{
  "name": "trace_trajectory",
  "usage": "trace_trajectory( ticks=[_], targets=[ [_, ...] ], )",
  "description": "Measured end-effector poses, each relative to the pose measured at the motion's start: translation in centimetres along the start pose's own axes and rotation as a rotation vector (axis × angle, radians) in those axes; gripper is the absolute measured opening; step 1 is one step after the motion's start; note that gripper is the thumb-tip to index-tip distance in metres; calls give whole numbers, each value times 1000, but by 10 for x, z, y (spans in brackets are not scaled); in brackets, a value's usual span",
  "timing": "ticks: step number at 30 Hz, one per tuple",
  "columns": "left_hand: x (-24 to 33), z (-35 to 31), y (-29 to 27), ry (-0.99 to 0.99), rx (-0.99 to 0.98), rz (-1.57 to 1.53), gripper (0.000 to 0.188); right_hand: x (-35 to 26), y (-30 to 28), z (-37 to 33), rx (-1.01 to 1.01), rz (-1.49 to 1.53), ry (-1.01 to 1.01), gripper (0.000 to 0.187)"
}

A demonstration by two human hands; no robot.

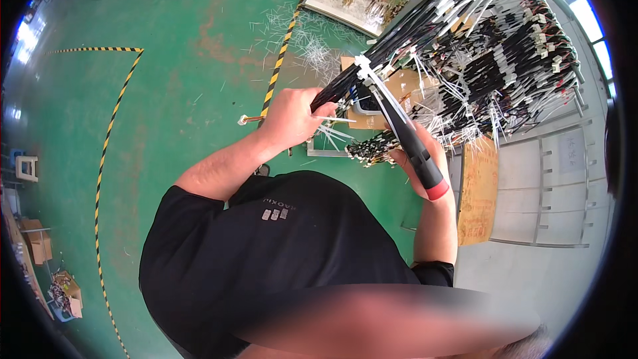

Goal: Tighten and trim cable ties on wire bundles using a specialized tensioning tool.

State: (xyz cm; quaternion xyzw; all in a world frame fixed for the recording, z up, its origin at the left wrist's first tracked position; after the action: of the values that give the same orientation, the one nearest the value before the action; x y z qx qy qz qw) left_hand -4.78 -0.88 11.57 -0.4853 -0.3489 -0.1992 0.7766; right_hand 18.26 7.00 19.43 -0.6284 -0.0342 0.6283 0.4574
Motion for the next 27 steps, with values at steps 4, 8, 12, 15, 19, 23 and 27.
trace_trajectory(
  ticks=[4,8,12,15,19,23,27],
  targets=[
    [15,-7,-9,175,191,105,20,-6,0,2,3,-62,11,52],
    [16,-7,-14,257,248,114,22,-7,0,9,87,-188,-111,38],
    [21,-8,-16,281,222,115,22,9,0,1,198,-276,-175,21],
    [15,-3,-18,207,149,95,22,10,3,2,198,-318,-191,25],
    [7,2,-18,115,74,51,21,18,1,-1,198,-362,-191,38],
    [5,3,-10,68,21,-37,20,28,-18,-8,227,-93,13,56],
    [5,1,-3,147,70,65,20,-8,-20,7,31,33,-25,50]
  ],
)
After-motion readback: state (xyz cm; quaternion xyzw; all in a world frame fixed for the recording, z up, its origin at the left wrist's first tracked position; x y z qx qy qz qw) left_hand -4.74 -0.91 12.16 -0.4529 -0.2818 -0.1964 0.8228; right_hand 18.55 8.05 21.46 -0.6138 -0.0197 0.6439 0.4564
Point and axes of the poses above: each hand's wrist, its own z-axis towards the middle knuckle, its own y-axis out of the palm, x = y × z, the point moved 9 cm from there along z, towards the middle knuckle, and after that the axes turned 8 degrees about z, right-handed, at the moved point
